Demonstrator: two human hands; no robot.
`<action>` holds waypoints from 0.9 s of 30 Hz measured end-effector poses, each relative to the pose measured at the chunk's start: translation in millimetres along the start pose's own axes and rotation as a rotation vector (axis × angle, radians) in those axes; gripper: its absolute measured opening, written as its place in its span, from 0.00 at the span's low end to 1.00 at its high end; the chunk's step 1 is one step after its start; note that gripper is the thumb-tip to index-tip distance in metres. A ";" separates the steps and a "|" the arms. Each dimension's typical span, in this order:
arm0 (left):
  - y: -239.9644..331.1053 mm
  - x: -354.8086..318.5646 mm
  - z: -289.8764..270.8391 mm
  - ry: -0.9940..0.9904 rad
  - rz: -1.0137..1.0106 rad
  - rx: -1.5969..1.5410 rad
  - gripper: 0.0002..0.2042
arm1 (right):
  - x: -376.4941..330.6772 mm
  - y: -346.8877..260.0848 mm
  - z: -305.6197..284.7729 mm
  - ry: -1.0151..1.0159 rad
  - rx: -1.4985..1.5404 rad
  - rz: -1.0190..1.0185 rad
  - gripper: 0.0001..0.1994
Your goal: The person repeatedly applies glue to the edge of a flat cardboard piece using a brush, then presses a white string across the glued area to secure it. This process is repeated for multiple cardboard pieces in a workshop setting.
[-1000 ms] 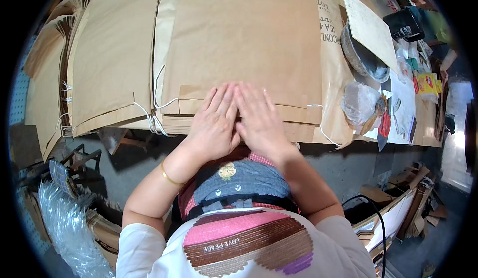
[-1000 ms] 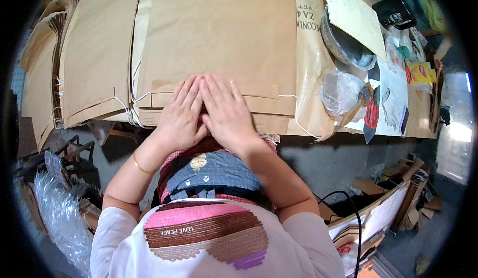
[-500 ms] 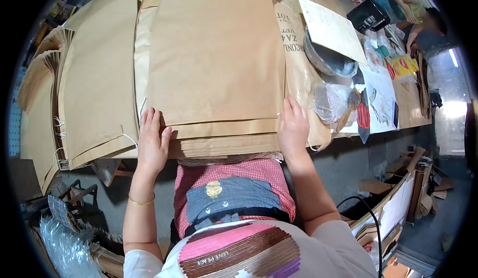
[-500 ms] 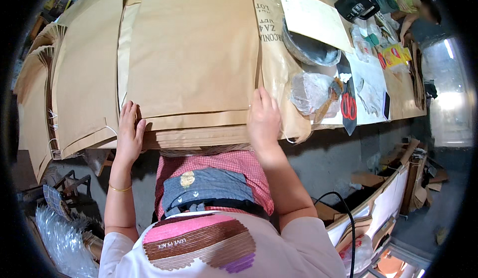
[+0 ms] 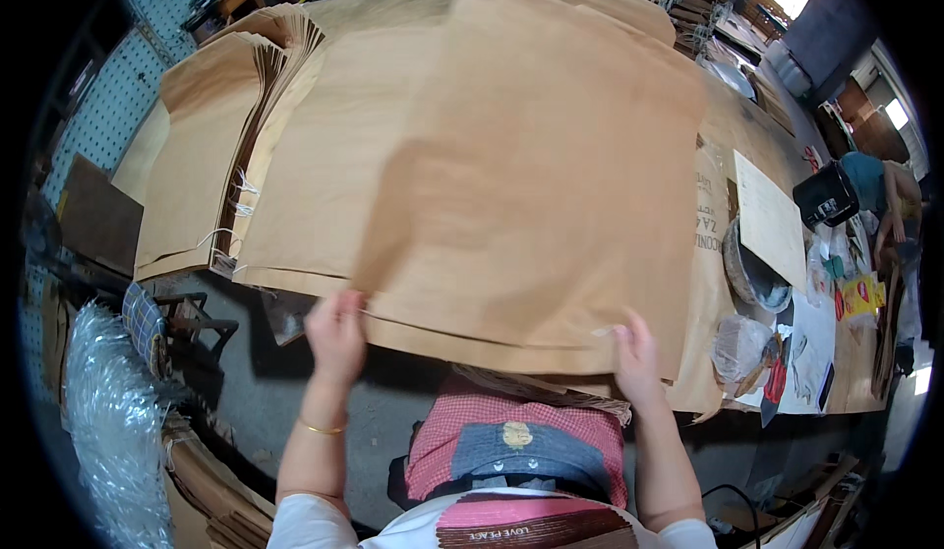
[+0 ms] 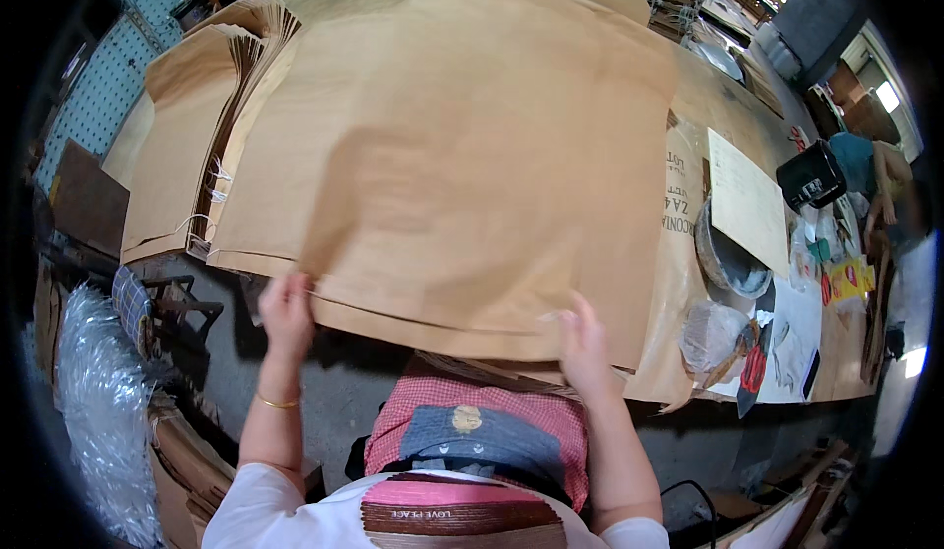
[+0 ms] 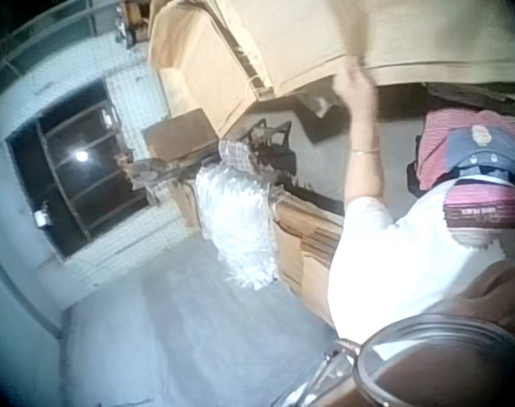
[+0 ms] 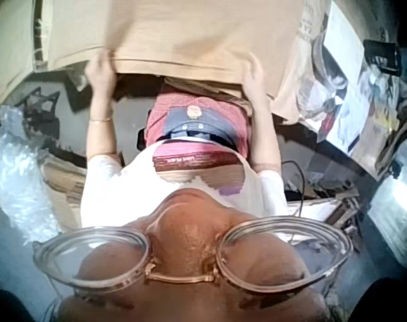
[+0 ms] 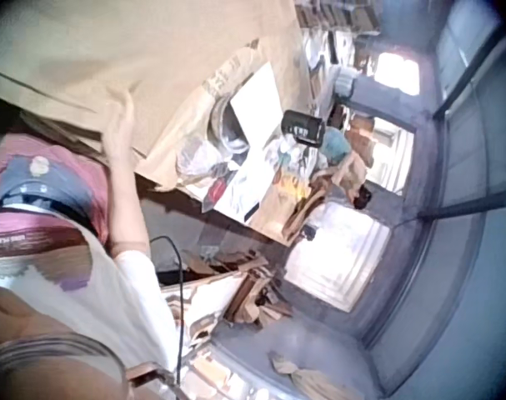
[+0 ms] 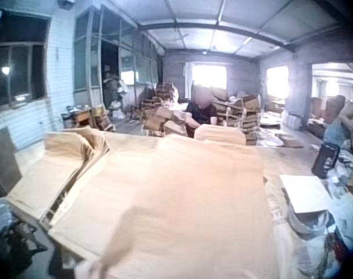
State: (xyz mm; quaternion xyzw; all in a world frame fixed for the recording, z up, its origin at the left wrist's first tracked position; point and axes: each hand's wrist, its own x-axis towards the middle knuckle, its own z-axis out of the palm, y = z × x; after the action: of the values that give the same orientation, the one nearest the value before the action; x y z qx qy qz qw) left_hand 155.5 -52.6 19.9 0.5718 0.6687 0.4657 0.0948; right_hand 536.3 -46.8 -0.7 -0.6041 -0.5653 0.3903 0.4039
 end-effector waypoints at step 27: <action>-34.1 -4.8 1.6 -0.156 0.127 0.299 0.07 | -56.3 10.2 -197.3 0.415 -1.320 0.053 0.24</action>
State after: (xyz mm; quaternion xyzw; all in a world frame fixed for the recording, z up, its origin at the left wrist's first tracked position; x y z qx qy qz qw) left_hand 135.0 -52.9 -7.8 0.6550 0.6836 0.3205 0.0308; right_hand 720.1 -112.5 63.5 -0.7994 -0.5805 -0.1494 0.0417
